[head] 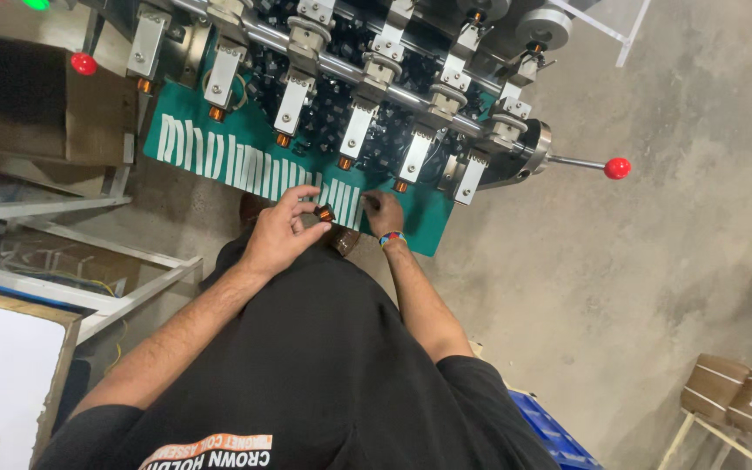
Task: The person carries a box of small black coil components to a multi-station assembly machine, places the components into the machine's stations, and pulls the machine lever to process them. They repeatedly pick up individual components, fit them into the machine, and set processed pieces on the work surface.
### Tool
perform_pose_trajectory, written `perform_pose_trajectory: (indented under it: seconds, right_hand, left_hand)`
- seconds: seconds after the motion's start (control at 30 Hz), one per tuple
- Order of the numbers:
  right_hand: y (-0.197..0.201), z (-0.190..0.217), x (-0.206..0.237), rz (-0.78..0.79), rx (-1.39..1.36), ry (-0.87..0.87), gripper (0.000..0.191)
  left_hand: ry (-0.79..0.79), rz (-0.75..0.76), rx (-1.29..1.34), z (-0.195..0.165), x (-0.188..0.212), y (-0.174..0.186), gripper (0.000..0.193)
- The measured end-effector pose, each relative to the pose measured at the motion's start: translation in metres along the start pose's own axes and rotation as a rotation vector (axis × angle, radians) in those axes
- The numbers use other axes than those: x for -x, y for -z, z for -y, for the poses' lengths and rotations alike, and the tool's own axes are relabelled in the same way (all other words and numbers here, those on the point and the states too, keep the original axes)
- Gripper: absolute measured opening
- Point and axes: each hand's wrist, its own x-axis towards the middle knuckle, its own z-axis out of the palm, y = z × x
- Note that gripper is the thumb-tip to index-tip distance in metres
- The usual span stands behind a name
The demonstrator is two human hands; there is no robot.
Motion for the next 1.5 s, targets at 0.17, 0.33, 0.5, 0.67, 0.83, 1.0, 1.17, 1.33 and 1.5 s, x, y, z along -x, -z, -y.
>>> perform_pose_trajectory:
  seconds: [0.17, 0.33, 0.5, 0.67, 0.83, 1.0, 1.17, 1.33, 1.5]
  right_hand:
    - [0.011, 0.026, 0.019, 0.096, 0.027, 0.147, 0.008]
    - [0.039, 0.089, 0.064, 0.210, -0.424, 0.239, 0.020]
    - [0.036, 0.129, 0.048, 0.126, -0.188, 0.202, 0.026]
    - [0.019, 0.128, 0.055, 0.074, -0.265, -0.007, 0.035]
    - [-0.007, 0.124, 0.085, 0.231, -0.797, -0.252, 0.033]
    - [-0.031, 0.128, 0.080, 0.092, -0.812, -0.339, 0.027]
    - [-0.032, 0.143, 0.064, 0.081, -0.810, -0.370, 0.026]
    - [-0.016, 0.161, 0.065, 0.011, -0.635, -0.237, 0.024]
    - [0.005, 0.169, 0.063, -0.102, -0.315, -0.070, 0.017]
  left_hand:
    - [0.023, 0.067, -0.110, 0.002, -0.008, 0.012, 0.063]
    - [-0.283, 0.134, -0.259, 0.000, -0.023, 0.032, 0.060]
    - [-0.404, 0.233, -0.297, -0.007, -0.030, 0.050, 0.058]
    - [-0.489, 0.321, -0.265, -0.011, -0.034, 0.069, 0.039]
    - [-0.477, 0.215, -0.213, -0.005, -0.046, 0.098, 0.036]
    - [-0.602, 0.210, -0.232, -0.002, -0.056, 0.120, 0.036]
    - [-0.581, 0.235, -0.272, -0.006, -0.057, 0.124, 0.037]
    - [-0.452, 0.230, -0.165, 0.007, -0.057, 0.116, 0.042]
    - [0.076, 0.361, 0.217, 0.028, -0.058, 0.090, 0.043]
